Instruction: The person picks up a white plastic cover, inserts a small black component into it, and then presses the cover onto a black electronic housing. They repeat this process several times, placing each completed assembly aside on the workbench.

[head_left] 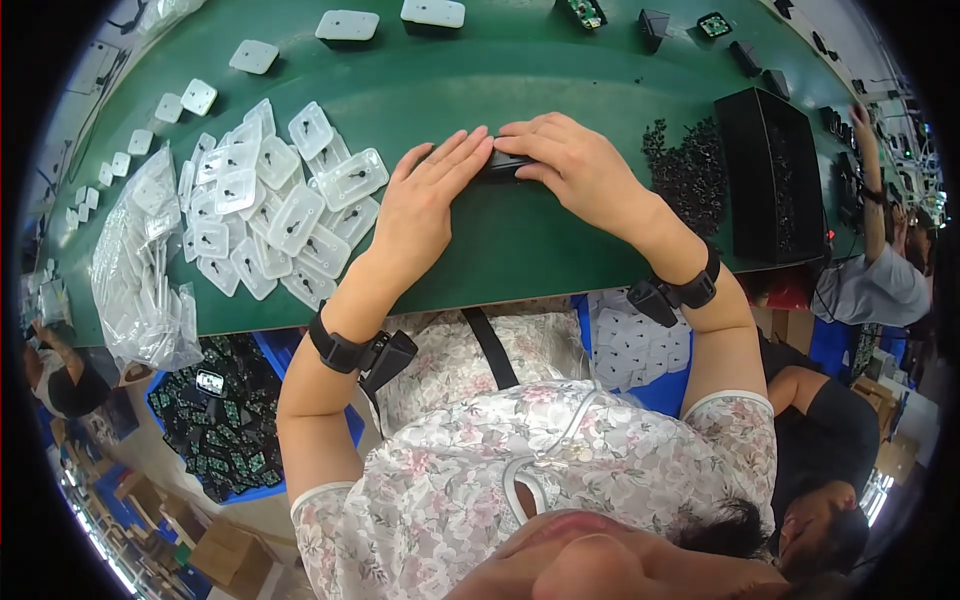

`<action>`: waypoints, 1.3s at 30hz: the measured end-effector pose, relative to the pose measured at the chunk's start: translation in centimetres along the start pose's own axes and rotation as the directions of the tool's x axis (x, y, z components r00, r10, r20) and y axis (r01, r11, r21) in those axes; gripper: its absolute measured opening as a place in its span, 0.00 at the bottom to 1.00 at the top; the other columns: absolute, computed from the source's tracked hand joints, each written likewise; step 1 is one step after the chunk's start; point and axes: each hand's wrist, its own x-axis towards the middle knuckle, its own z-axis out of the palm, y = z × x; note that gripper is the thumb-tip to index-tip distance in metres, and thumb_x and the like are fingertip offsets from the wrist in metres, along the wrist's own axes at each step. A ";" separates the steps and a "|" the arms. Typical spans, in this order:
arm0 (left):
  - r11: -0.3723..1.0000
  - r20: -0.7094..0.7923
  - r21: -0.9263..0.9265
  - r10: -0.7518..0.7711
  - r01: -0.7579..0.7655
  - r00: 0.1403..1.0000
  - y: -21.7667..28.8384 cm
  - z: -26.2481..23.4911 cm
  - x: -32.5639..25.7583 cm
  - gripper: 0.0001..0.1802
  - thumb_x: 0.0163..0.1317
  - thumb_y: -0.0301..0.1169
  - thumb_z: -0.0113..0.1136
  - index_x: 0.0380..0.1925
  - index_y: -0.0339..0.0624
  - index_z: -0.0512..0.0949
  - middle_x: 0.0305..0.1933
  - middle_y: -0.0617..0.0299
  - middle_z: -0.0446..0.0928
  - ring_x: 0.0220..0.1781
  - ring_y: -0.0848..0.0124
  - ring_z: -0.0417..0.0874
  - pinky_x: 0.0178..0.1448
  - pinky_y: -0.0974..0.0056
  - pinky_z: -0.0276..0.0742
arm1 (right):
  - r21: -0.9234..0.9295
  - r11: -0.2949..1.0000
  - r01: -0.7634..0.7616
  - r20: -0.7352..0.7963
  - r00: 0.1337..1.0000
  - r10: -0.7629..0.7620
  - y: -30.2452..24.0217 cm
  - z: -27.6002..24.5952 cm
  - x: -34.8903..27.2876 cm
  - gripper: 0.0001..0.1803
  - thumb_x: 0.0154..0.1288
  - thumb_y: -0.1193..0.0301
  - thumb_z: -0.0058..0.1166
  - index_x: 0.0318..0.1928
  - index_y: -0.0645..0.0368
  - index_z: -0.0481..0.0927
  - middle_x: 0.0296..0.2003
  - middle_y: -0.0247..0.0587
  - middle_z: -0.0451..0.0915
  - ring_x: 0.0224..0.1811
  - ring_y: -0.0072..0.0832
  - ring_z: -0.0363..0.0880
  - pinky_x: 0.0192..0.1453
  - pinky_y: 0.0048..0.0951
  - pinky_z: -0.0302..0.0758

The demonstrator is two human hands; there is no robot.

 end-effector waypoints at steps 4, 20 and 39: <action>0.996 0.051 0.087 0.005 -0.010 0.999 0.4 -0.2 0.0 0.33 0.51 0.15 0.47 0.61 0.42 0.67 0.66 0.60 0.65 0.65 0.64 0.67 0.67 0.56 0.60 | -0.052 0.999 0.008 -0.005 1.000 -0.009 -0.4 0.4 -0.4 0.20 0.52 0.77 0.57 0.48 0.56 0.77 0.48 0.38 0.77 0.47 0.38 0.75 0.48 0.33 0.76; 0.978 -0.113 0.190 -0.067 0.088 0.991 0.4 1.1 2.5 0.28 0.52 0.34 0.63 0.53 0.36 0.71 0.45 0.54 0.79 0.49 0.63 0.79 0.50 0.60 0.73 | 0.680 0.612 -0.405 0.179 0.900 0.397 2.3 -0.5 1.4 0.20 0.59 0.75 0.57 0.53 0.59 0.72 0.46 0.41 0.79 0.49 0.26 0.75 0.52 0.27 0.72; 0.862 -0.525 -0.323 -0.507 0.391 0.683 -0.1 -10.7 -7.7 0.16 0.57 0.22 0.58 0.47 0.40 0.75 0.42 0.58 0.78 0.35 0.69 0.79 0.34 0.68 0.73 | 0.326 0.889 -0.322 0.160 0.946 0.284 13.6 -3.5 13.6 0.19 0.58 0.76 0.56 0.51 0.62 0.74 0.43 0.37 0.78 0.48 0.24 0.74 0.53 0.25 0.71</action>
